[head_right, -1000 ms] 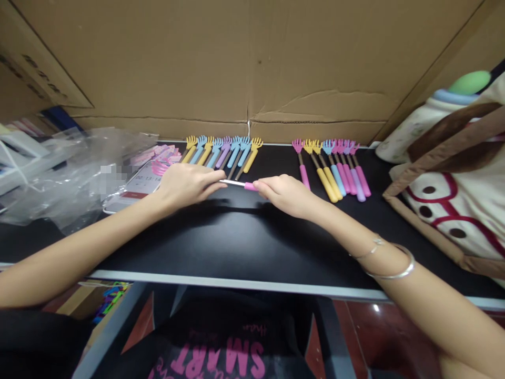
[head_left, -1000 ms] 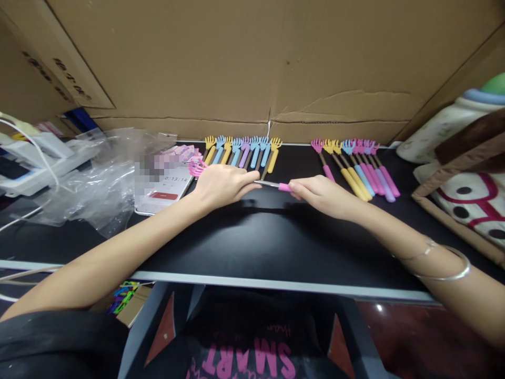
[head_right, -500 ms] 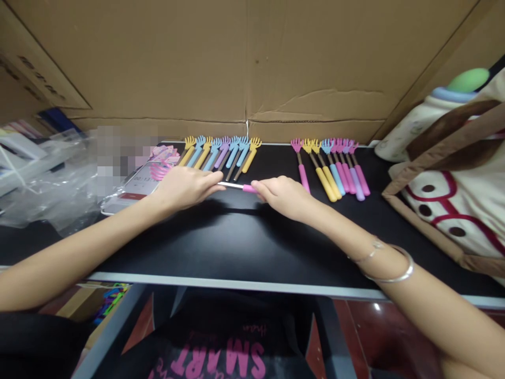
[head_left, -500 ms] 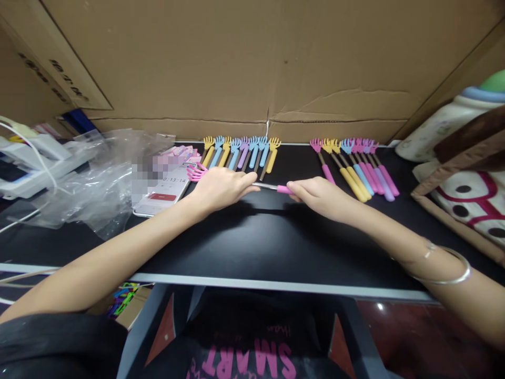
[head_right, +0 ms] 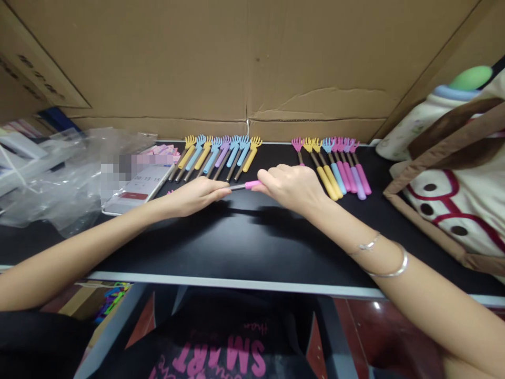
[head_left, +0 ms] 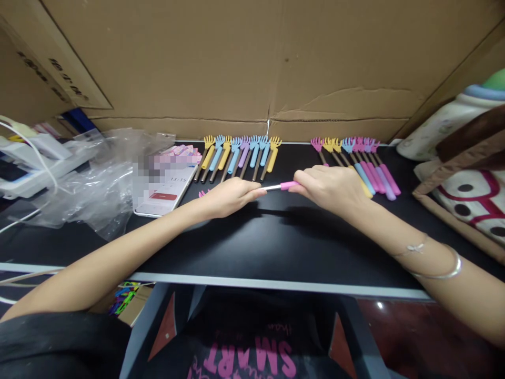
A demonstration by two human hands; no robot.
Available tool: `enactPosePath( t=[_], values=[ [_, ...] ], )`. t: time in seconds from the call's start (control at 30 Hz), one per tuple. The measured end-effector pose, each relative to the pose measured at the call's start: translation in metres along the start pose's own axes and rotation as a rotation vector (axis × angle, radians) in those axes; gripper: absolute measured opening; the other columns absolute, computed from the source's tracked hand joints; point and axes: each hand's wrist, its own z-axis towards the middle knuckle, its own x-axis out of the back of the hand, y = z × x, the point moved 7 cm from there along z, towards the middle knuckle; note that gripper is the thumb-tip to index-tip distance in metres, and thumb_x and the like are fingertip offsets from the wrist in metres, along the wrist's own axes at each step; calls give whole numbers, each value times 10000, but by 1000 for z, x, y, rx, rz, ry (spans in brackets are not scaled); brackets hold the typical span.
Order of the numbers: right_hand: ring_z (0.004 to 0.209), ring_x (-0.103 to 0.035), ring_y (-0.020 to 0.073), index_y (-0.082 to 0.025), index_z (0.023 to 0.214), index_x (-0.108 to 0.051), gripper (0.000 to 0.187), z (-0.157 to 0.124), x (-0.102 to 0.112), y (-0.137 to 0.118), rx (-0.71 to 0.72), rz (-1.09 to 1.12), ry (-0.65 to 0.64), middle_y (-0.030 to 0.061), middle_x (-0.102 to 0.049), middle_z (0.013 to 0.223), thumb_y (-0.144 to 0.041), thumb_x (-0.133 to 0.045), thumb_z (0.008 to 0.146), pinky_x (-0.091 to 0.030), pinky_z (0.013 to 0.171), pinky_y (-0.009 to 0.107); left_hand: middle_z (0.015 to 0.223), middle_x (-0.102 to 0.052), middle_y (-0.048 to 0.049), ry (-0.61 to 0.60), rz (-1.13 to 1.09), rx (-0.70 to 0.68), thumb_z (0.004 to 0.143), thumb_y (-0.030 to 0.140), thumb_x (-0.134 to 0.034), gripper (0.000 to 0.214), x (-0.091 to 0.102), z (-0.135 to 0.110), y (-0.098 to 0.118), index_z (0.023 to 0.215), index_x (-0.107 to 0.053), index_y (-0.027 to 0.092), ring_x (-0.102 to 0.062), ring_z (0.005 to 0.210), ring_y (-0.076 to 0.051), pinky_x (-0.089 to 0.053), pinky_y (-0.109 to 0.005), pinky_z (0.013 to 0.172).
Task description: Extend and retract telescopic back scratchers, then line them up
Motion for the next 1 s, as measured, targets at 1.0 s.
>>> enactPosePath(
  t=[1.0],
  values=[
    [540, -333, 104, -206, 619, -359, 497, 1, -34, -10, -141, 1056, -334, -37, -363, 571, -584, -241, 920, -286, 573, 265, 668, -603, -59, 338, 827, -104, 968, 482, -288, 448, 29, -9, 18, 858, -640, 227, -552, 682, -182, -232, -287, 530]
  ],
)
